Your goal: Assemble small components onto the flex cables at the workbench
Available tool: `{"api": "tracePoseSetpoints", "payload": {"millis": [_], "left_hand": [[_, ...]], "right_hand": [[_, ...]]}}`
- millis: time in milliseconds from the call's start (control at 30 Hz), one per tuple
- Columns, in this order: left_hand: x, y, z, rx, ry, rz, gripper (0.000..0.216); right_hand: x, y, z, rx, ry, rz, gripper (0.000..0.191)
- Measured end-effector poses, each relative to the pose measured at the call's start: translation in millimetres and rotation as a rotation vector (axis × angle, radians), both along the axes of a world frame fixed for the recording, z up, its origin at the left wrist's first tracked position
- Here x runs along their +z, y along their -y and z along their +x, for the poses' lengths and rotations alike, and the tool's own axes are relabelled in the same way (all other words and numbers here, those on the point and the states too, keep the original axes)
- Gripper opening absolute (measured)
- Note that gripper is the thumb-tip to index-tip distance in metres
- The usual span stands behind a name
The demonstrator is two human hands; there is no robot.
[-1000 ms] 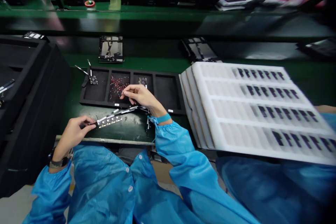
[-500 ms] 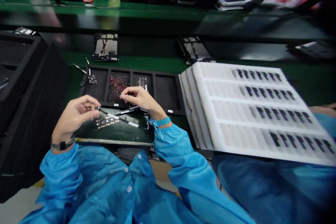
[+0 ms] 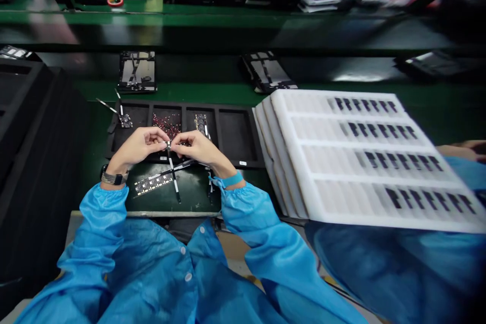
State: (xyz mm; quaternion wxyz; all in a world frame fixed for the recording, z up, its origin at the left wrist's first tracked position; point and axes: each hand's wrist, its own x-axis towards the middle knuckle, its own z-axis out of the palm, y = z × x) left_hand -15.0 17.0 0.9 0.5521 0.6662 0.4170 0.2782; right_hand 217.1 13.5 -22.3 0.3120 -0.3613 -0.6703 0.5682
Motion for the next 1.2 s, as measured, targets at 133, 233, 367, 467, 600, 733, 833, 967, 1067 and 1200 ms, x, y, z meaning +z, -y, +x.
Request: {"api": "tracePoseSetpoints", "payload": {"millis": [133,233,367,467,600,733,833,967,1067,1200], "left_hand": [[-3.0,2,1,-0.008,-0.002,0.011,0.029],[-1.5,6,3,0.004,-0.037,0.027,0.022],[-0.8,8,6,0.015,-0.103,0.069,0.013],[-2.0,8,6,-0.012,-0.103,0.066,0.011],[-1.8,8,4,-0.05,-0.002,-0.015,0.012],[-0.9,11,5,-0.039,0.051,-0.038,0.012],[-2.8,11,5,-0.029,0.042,-0.04,0.013],[-5.5,9,2,0.001,0.051,-0.065,0.018],[-3.0,8,-4,0.027,0.115,-0.117,0.023],[1.2,7,-20,0.151,0.368,-0.154,0.03]], "right_hand": [[-0.1,0,1,0.018,-0.007,-0.032,0.023],[0.5,1,1,0.031,0.023,-0.041,0.023],[-1.0,3,1,0.045,0.067,-0.033,0.021],[0.0,4,2,0.071,0.082,-0.042,0.023],[6.1,6,3,0.112,0.065,-0.124,0.033],[7.6,7,4,0.11,0.023,-0.157,0.038],[4.3,7,2,0.104,-0.004,-0.156,0.037],[2.9,7,-3,0.069,0.007,-0.122,0.037],[6.4,8,-3,-0.041,0.022,-0.059,0.037],[13.5,5,13,-0.343,0.025,0.013,0.039]]}}
